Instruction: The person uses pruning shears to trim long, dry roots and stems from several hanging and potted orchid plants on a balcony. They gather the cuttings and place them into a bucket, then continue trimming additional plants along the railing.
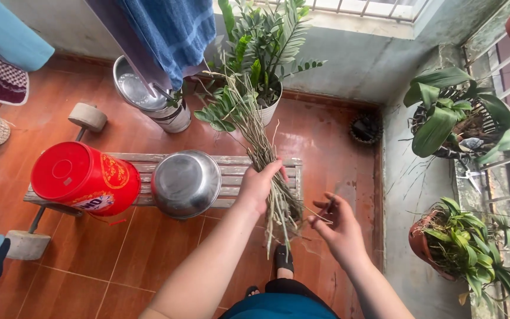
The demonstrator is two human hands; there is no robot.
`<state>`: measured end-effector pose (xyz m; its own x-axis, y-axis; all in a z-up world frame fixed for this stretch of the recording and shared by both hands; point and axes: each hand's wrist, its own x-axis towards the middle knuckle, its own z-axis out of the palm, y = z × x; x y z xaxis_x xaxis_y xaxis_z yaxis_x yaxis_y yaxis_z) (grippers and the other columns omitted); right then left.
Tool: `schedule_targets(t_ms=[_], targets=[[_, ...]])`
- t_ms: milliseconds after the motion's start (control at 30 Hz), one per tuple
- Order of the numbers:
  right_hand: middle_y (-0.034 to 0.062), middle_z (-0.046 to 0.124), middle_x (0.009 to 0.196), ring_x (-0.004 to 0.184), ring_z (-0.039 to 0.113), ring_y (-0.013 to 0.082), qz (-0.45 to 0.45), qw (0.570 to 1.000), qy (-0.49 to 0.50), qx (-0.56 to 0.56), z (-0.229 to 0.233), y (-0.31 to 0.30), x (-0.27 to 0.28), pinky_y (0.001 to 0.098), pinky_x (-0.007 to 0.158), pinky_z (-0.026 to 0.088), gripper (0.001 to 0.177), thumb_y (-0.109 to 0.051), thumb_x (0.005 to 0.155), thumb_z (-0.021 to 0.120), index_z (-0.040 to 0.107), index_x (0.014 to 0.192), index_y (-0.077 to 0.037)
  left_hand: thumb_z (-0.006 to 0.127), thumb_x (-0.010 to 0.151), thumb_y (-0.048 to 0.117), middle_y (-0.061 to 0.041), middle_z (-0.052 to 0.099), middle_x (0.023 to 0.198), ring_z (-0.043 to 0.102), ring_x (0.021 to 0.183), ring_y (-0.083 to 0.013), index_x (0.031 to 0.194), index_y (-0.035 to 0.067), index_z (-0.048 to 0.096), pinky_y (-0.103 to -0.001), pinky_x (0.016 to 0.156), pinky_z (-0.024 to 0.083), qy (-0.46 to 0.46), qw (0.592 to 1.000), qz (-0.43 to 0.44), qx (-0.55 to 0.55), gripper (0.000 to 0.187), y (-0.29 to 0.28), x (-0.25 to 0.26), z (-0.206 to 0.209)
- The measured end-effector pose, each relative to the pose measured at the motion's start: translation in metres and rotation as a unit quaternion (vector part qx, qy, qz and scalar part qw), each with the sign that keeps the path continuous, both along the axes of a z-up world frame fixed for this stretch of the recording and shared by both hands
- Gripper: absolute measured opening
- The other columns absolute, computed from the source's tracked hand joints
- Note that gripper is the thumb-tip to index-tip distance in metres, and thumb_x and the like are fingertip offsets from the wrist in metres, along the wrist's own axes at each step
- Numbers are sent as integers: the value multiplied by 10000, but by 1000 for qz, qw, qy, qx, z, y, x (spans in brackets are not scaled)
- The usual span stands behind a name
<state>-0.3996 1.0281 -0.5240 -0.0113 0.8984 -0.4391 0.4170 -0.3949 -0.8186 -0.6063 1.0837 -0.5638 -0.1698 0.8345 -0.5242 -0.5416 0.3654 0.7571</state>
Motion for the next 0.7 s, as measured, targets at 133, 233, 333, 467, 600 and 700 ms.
schedule_targets(t_ms=[133,233,333,467,600,700], targets=[[201,743,1386,1113,737,260,-63,994,84,14,-11,14,34,425,906,651,757,-33,866,766,471,1562,-59,692,930,253,3,778,883,713,1211,-214,599,138,682,-425,1146,430,138,989,-34,41,350,10,-6,-3],[144,756,1371,1063,708,230,-77,996,51,14,-2,18,47,406,939,622,708,-94,886,751,511,1552,-82,669,909,206,-9,821,1088,744,1218,-177,524,130,614,-351,1077,466,191,979,-46,47,397,16,-5,-8],[184,745,1321,1076,700,228,-46,988,85,119,-46,25,83,374,863,652,605,-1,873,781,561,1433,-65,608,983,125,-19,631,662,603,611,-163,1026,75,750,-343,656,510,193,976,-90,50,157,19,-7,-24],[111,748,1427,1348,705,228,74,957,-4,280,-8,36,69,361,1115,570,532,-122,822,874,616,1285,-89,703,1004,332,-21,645,700,574,602,-162,1060,138,696,-362,602,471,297,941,-161,-11,202,20,-13,-29],[175,588,1600,1624,410,408,293,864,31,408,7,70,46,583,1327,309,703,-241,738,960,571,1308,-110,645,951,241,-35,786,1007,704,884,-252,1193,206,730,-379,748,495,406,853,-324,-47,259,18,-15,-1],[106,564,1648,1617,366,422,375,795,-113,464,14,98,20,688,1312,124,960,-385,620,1017,570,1425,-114,703,934,313,-88,793,1050,724,1011,-341,1224,204,730,-460,839,531,488,775,-400,-20,311,12,-22,20]])
